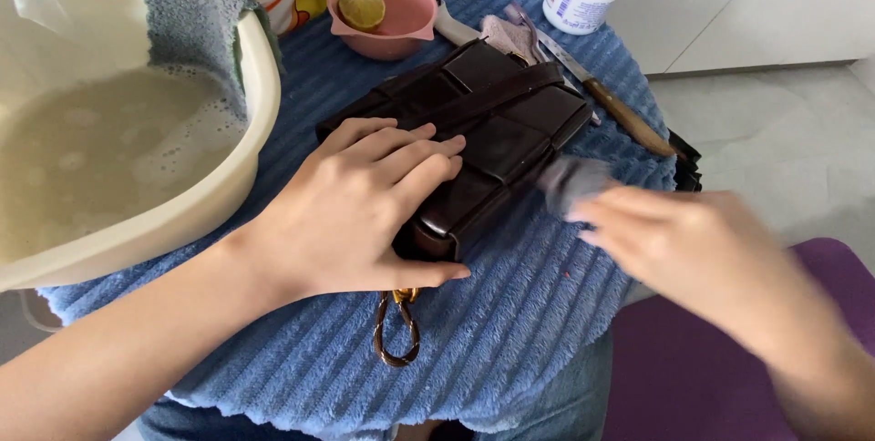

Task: Polishing and cleaning a brown leather handbag using a soft cloth and cleaning solution.

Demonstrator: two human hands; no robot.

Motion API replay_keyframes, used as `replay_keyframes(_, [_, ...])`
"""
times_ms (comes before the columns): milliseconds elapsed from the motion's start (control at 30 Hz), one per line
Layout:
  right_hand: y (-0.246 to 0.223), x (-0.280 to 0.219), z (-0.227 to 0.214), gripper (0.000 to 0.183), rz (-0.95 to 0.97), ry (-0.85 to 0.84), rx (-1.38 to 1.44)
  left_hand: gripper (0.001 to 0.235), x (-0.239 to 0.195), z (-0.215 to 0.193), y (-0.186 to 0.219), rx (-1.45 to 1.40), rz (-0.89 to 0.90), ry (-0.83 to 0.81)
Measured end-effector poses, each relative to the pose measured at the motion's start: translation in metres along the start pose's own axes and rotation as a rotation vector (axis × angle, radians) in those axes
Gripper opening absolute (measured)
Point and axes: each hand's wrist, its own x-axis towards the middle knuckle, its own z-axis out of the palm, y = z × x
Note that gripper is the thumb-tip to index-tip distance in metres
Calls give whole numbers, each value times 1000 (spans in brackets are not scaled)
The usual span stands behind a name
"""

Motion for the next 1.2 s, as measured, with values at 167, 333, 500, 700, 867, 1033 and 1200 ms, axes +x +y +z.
replay_keyframes(167, [-12,26,-42,22,163,445,36,81,0,2,0,-20,-4,33])
replay_keyframes(333, [-12,64,-27,54,-65,252,202,78,0,1,-1,-12,4,37])
replay_keyframes(500, [8,36,-25,55,-114,175,243,77,0,1,-1,-16,1,25])
replay_keyframes(700, [16,21,-46,39,329,277,436,79,0,2,-1,-25,-3,50])
replay_keyframes(867, [18,27,15,52,26,188,322,78,0,2,0,-28,-17,49])
replay_keyframes(1033, [12,8,27,41,154,313,300,78,0,1,0,-33,-12,34])
replay_keyframes(1200, [13,5,2,31,423,319,333,77,0,1,1,-47,-14,55])
